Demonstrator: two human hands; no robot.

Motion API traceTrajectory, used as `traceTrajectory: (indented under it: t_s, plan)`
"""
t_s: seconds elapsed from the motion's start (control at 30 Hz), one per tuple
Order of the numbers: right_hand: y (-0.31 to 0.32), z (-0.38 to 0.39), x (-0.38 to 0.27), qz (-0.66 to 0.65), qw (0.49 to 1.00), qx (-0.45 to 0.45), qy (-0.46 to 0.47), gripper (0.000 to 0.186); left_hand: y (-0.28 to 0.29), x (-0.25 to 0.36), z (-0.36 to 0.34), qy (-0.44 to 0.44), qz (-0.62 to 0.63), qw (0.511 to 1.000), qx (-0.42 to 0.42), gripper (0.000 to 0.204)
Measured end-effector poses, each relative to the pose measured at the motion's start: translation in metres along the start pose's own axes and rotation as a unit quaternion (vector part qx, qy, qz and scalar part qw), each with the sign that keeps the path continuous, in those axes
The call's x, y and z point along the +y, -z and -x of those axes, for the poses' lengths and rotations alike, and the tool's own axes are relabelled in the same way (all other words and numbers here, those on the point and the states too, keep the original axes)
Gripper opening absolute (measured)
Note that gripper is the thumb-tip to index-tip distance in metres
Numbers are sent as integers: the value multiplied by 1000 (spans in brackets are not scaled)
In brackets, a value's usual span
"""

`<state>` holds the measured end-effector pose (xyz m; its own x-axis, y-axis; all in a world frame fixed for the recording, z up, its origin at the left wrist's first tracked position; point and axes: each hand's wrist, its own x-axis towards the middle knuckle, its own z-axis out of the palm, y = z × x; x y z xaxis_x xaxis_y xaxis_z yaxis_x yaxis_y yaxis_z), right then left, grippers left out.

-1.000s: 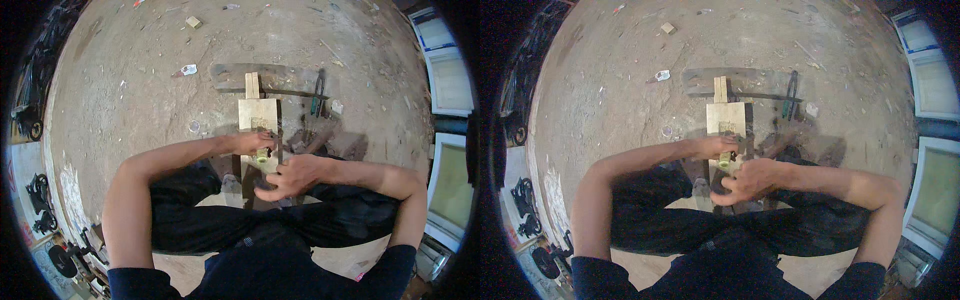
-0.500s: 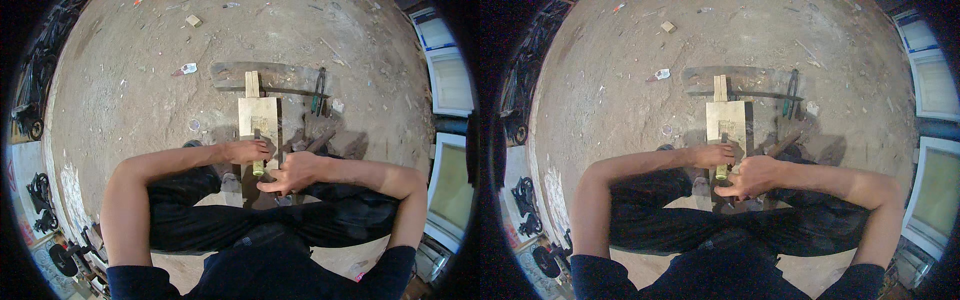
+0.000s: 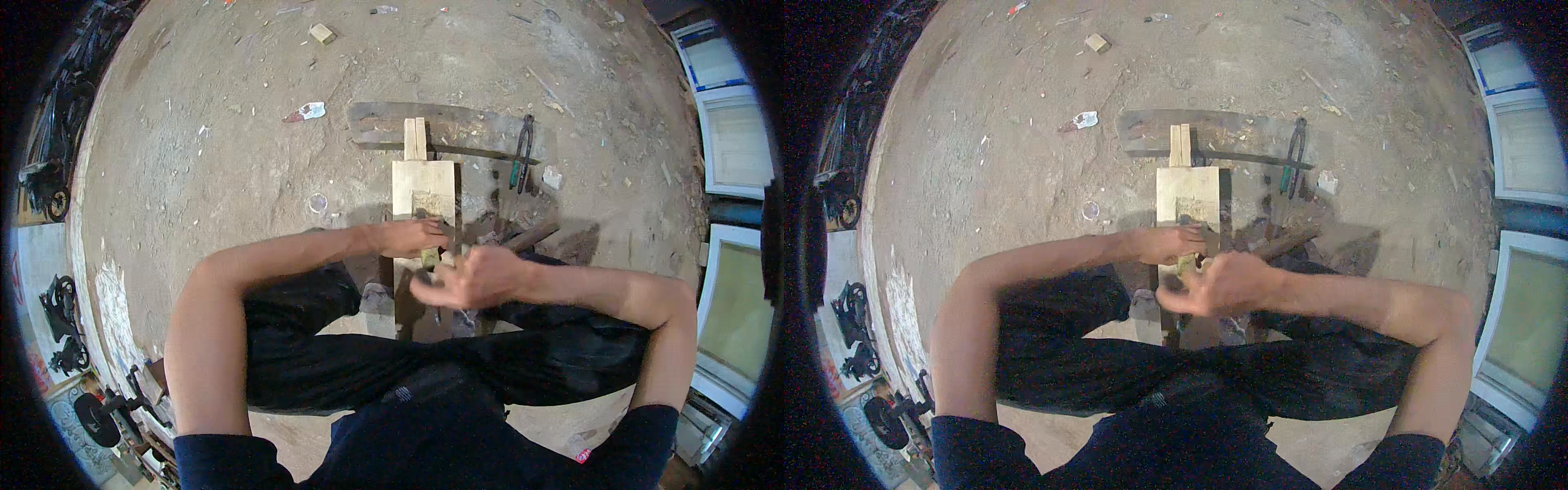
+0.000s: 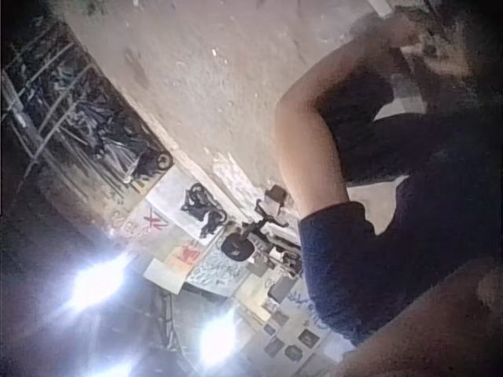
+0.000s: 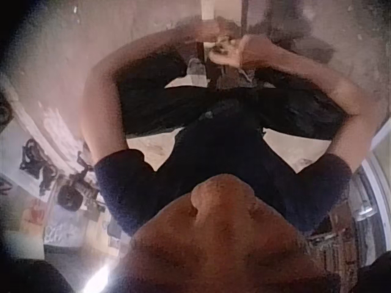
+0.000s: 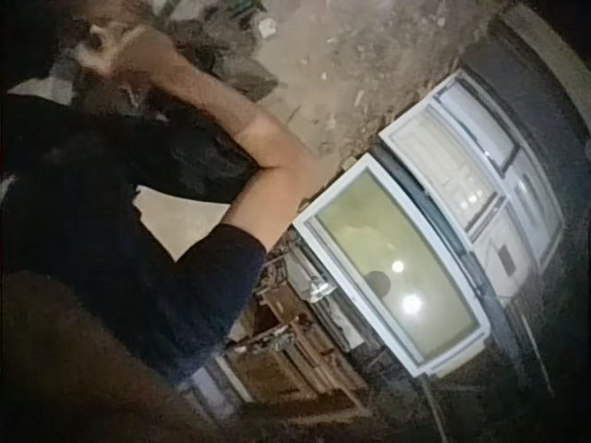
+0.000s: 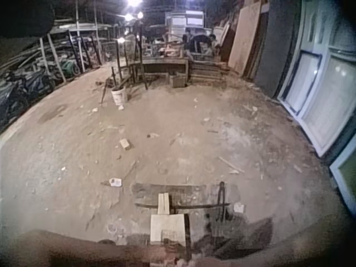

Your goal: The person carves a piece of wood using a hammer and a chisel while sitting on the floor.

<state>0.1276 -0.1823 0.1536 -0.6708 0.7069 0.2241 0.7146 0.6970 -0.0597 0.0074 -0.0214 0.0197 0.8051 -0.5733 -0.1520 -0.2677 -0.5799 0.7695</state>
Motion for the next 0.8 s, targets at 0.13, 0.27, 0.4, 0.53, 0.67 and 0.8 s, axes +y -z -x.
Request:
traceTrajectory:
  t_s: [0.13, 0.27, 0.4, 0.53, 0.67, 0.8]
  plan:
    - [4, -2, 9, 5, 986, 79, 146, 32, 4, -4, 0, -7, -3, 1000, 9, 49]
    - [-13, 6, 7, -21, 997, -10, 67, 36, 4, 0, 4, -9, -6, 1000, 14, 49]
    - [2, -3, -8, -54, 980, 98, 164, 36, 4, 5, -1, -16, -2, 1000, 19, 49]
    - [-35, 28, 36, 19, 994, -101, -28, 37, 3, 2, 4, -18, 0, 1000, 18, 49]
    - [-6, 25, 9, -46, 994, -100, 19, 37, 2, 5, 5, -22, 2, 999, 25, 49]
    - [7, 3, -19, -107, 988, -19, 110, 37, 0, 6, 5, -25, 2, 999, 33, 50]
